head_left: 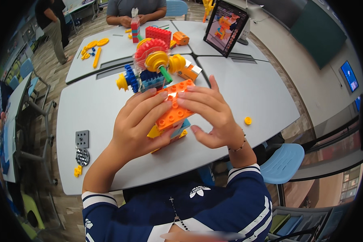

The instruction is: The person assembles a colorful plastic gear and block structure on a table. They connect gears, rods, and plates, occasionally referencing a tablet for guidance, and repeatedly adjust and test the assembled mechanism.

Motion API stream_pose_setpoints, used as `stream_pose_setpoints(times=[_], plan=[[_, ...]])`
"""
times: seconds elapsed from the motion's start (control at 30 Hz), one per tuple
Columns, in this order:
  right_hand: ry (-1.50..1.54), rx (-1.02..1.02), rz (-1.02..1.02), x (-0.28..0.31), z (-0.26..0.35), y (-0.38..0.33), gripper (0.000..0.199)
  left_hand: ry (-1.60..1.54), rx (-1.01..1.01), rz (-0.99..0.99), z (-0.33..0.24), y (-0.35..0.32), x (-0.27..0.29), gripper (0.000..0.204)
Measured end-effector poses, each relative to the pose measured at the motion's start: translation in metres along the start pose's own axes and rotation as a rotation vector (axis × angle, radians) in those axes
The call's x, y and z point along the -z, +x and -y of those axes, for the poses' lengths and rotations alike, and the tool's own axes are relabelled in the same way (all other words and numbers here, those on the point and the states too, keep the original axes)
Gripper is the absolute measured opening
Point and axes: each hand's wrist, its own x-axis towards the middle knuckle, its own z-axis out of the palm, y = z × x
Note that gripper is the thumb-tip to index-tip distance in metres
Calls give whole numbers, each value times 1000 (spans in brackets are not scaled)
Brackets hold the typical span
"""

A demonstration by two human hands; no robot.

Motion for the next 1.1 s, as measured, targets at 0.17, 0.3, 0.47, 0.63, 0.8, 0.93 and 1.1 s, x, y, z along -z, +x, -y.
stream_pose_setpoints(times=[0.17, 0.3, 0.47, 0.63, 0.8, 0.93, 1.1], plan=[[-103, 66, -76, -6, 0, 5, 44, -23, 0, -9, -1, 2, -3, 50], [-133, 88, -81, -6, -1, 10, 43, -22, -2, -36, -2, 5, -3, 45], [-35, 50, -34, -4, -8, 11, 34, 0, -16, -50, -3, 15, 0, 35], [520, -162, -306, -10, -73, -8, 37, -17, 3, -48, -5, 18, 5, 31], [224, -670, -259, -59, -186, -28, 49, -95, 75, 56, -4, 13, 13, 33], [-167, -632, -157, -109, -217, -45, 77, -180, 111, 89, 0, 13, 20, 32], [-162, -683, -249, -120, -227, -39, 84, -256, 147, 162, 2, 14, 29, 32]])
